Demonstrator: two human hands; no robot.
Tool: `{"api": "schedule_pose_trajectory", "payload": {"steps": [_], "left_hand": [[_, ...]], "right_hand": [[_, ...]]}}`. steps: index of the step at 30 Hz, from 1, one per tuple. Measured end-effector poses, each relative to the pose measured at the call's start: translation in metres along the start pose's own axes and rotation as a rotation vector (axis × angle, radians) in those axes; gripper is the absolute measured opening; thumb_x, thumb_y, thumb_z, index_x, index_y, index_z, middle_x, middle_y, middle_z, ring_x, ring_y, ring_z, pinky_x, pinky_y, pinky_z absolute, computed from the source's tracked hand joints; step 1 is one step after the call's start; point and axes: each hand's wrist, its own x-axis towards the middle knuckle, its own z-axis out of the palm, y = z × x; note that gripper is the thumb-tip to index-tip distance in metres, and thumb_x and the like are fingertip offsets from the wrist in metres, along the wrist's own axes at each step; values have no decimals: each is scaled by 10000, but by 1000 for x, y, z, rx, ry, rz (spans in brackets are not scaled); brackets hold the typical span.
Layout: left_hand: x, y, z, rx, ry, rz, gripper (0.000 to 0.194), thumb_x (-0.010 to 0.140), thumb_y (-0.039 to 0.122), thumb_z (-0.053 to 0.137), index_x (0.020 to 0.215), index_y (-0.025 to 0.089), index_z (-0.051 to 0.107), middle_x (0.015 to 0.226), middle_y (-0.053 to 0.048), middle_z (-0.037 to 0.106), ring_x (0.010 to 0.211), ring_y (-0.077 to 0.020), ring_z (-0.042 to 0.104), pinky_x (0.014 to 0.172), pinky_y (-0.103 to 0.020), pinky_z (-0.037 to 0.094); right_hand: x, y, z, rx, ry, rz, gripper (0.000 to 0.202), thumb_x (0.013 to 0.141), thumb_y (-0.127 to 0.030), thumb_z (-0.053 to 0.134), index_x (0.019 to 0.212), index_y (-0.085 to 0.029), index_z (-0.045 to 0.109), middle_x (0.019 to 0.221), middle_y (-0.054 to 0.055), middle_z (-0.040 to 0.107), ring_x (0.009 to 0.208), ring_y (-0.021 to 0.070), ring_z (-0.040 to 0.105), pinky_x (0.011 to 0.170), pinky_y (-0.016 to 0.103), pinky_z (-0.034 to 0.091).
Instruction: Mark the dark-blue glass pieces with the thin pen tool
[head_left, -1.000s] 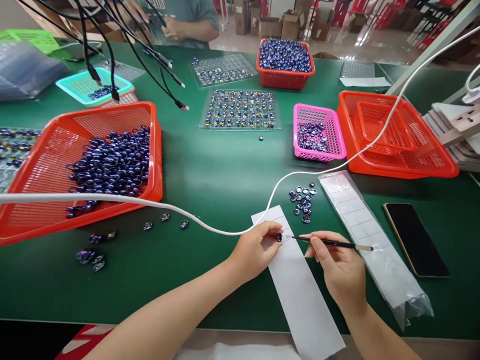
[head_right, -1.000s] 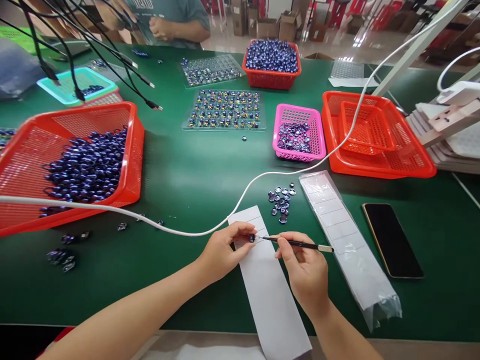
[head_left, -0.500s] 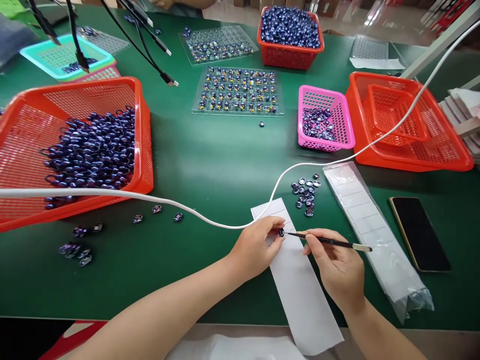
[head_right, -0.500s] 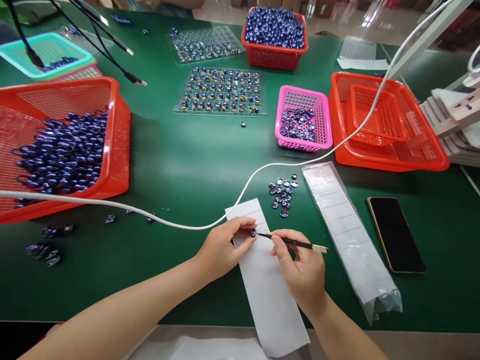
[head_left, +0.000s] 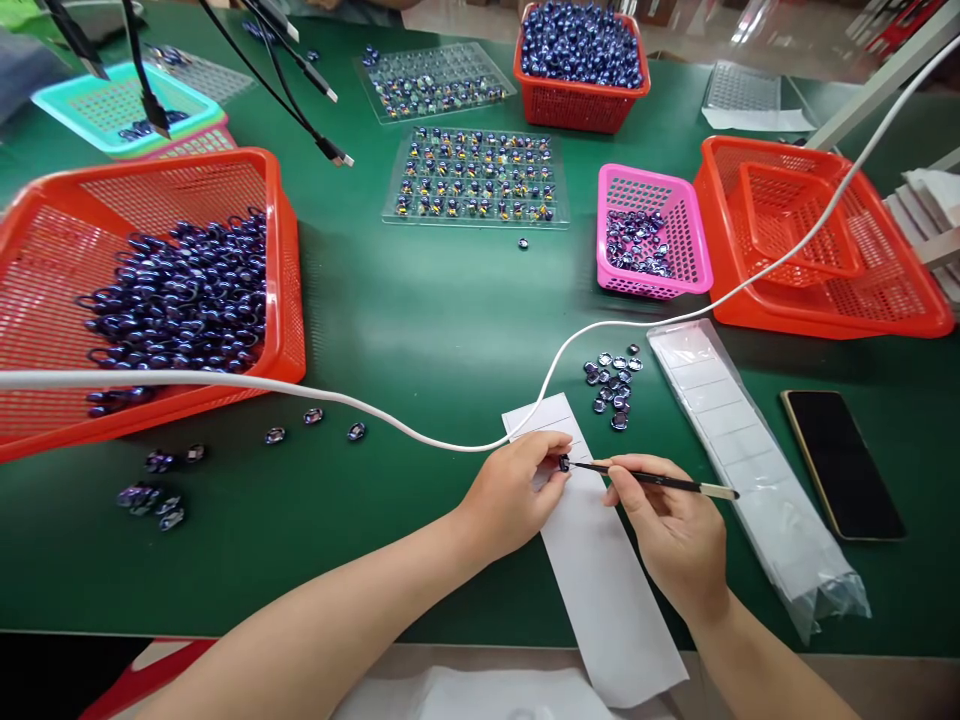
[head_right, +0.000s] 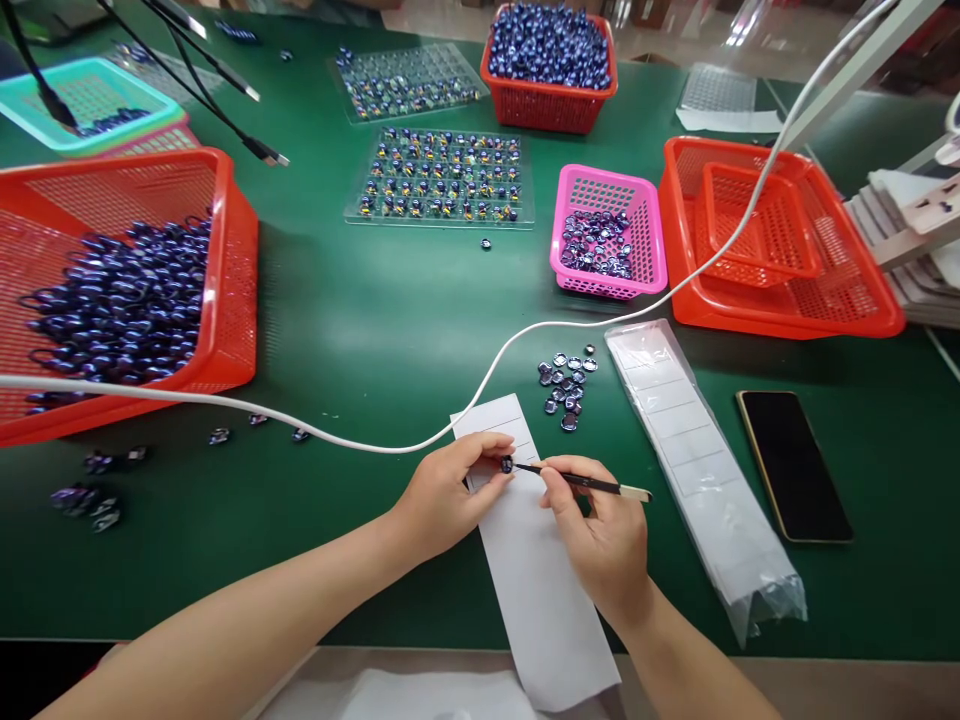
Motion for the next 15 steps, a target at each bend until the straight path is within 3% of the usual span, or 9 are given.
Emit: {"api": "schedule_pose_trajectory", "payload": {"steps": [15], "left_hand": [[0, 0, -1, -23, -18, -33, 303, 831, 113, 625, 1124, 191, 629, 1060, -59, 742, 892, -175, 728, 836, -303, 609]], "right_hand": [[-1, 2, 0, -54, 5, -31, 111, 955, -291, 641, 996, -216, 713, 764, -5, 734, 639, 125, 710, 589, 200, 546]]}}
